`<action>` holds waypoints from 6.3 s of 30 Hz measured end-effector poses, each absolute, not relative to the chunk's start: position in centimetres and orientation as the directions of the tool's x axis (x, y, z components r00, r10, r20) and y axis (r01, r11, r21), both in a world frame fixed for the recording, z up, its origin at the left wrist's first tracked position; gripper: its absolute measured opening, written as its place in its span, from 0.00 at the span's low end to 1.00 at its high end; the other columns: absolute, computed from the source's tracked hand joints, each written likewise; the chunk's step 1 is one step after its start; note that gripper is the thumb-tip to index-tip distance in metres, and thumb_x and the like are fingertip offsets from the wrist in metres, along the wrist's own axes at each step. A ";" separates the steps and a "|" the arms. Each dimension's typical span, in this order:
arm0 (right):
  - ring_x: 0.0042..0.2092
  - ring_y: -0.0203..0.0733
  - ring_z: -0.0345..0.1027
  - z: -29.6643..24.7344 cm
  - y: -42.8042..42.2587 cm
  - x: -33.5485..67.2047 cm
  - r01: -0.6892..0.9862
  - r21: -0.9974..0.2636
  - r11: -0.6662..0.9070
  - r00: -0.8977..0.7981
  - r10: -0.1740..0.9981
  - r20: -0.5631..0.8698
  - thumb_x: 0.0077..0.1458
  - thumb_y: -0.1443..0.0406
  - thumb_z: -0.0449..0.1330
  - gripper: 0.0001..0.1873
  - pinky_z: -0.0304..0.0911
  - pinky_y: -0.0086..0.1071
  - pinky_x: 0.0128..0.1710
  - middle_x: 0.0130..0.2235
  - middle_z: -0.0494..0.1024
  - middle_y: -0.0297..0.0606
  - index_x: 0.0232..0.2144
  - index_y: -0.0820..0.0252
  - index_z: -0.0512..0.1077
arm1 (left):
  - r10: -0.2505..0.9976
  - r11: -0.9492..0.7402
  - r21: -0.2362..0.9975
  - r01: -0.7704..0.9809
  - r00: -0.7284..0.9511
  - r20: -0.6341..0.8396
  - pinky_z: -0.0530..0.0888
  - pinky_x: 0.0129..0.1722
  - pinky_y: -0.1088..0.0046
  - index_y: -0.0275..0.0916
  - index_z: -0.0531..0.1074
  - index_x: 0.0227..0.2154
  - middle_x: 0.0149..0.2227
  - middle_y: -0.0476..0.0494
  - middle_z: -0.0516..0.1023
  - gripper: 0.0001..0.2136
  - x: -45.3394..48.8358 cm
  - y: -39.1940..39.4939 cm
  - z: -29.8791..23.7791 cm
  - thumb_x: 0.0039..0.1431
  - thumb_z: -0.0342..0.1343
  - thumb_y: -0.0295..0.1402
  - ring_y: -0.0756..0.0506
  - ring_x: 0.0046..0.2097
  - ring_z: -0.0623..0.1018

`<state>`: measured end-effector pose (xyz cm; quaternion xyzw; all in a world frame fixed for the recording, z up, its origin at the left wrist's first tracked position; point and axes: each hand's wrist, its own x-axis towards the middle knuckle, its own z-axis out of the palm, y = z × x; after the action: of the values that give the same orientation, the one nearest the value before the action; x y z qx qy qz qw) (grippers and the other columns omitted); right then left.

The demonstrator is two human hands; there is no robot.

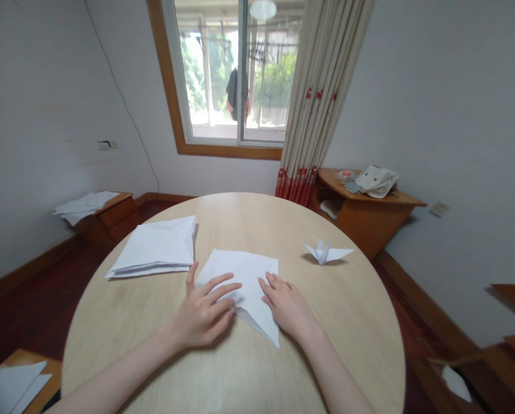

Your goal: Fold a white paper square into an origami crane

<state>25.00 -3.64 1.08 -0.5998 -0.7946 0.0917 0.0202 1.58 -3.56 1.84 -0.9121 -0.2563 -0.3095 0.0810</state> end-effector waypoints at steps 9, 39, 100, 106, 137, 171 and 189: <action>0.66 0.54 0.45 -0.6 -3.4 25.1 0.966 -0.060 0.251 -0.254 0.965 -0.064 0.52 0.79 0.46 0.39 0.51 0.50 0.61 0.67 0.48 0.42 0.64 0.49 0.53 | 0.430 -0.874 0.057 0.482 0.715 0.551 0.46 0.64 0.50 0.41 0.75 0.29 0.47 0.47 0.78 0.11 1.5 -3.1 1.6 0.62 0.50 0.36 0.42 0.53 0.72; 0.67 0.47 0.43 2.1 -4.4 23.8 0.912 -0.255 0.321 -0.361 0.923 -0.129 0.60 0.67 0.47 0.25 0.45 0.47 0.64 0.65 0.55 0.41 0.59 0.60 0.63 | 0.726 -0.680 0.315 0.662 0.545 0.420 0.66 0.50 0.63 0.41 0.70 0.34 0.45 0.48 0.77 0.11 0.8 -0.3 -0.9 0.58 0.49 0.19 0.45 0.47 0.73; 0.37 0.47 0.73 5.1 -5.8 23.0 0.957 -0.159 0.241 -0.245 0.970 -0.006 0.57 0.69 0.52 0.11 0.55 0.32 0.32 0.33 0.80 0.41 0.29 0.57 0.75 | 0.704 -0.674 0.458 0.579 0.692 0.159 0.70 0.49 0.68 0.39 0.67 0.39 0.48 0.44 0.70 0.06 1.0 -1.7 0.3 0.68 0.45 0.31 0.45 0.49 0.73; 0.40 0.46 0.71 5.6 -5.7 23.8 0.944 -0.235 0.231 -0.217 0.973 0.084 0.52 0.68 0.56 0.09 0.57 0.34 0.41 0.34 0.81 0.39 0.34 0.55 0.76 | 0.713 -0.664 0.442 0.603 0.689 0.131 0.70 0.49 0.69 0.38 0.67 0.39 0.48 0.43 0.70 0.07 1.0 -1.8 0.6 0.68 0.44 0.29 0.45 0.48 0.73; 0.44 0.51 0.70 3.5 -4.1 24.7 0.806 -0.547 0.227 -0.025 0.936 0.351 0.57 0.55 0.52 0.18 0.62 0.40 0.43 0.43 0.77 0.44 0.47 0.57 0.66 | 0.755 -0.627 0.401 0.668 0.648 0.101 0.73 0.41 0.69 0.37 0.69 0.38 0.48 0.43 0.70 0.12 1.4 -2.2 0.9 0.68 0.41 0.33 0.46 0.40 0.77; 0.59 0.51 0.52 1.7 -4.2 22.7 0.936 0.046 0.348 -0.300 0.728 0.616 0.58 0.65 0.56 0.08 0.29 0.56 0.61 0.47 0.72 0.38 0.26 0.54 0.70 | 0.677 -0.716 0.354 0.601 0.722 0.145 0.71 0.42 0.67 0.38 0.68 0.33 0.42 0.44 0.73 0.04 1.9 -3.1 1.7 0.62 0.52 0.31 0.43 0.45 0.71; 0.59 0.48 0.52 0.5 -3.3 22.2 0.912 0.117 0.394 -0.380 0.702 0.602 0.58 0.68 0.57 0.06 0.28 0.53 0.61 0.45 0.74 0.38 0.28 0.55 0.70 | 0.533 -0.818 0.346 0.460 0.832 0.153 0.60 0.61 0.53 0.47 0.65 0.56 0.62 0.41 0.63 0.19 0.7 -2.7 1.2 0.63 0.52 0.32 0.39 0.61 0.64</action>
<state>22.15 -3.34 0.48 -0.5039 -0.8007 -0.2217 0.2362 0.69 -2.72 1.20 -0.9454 -0.2627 -0.1222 -0.1491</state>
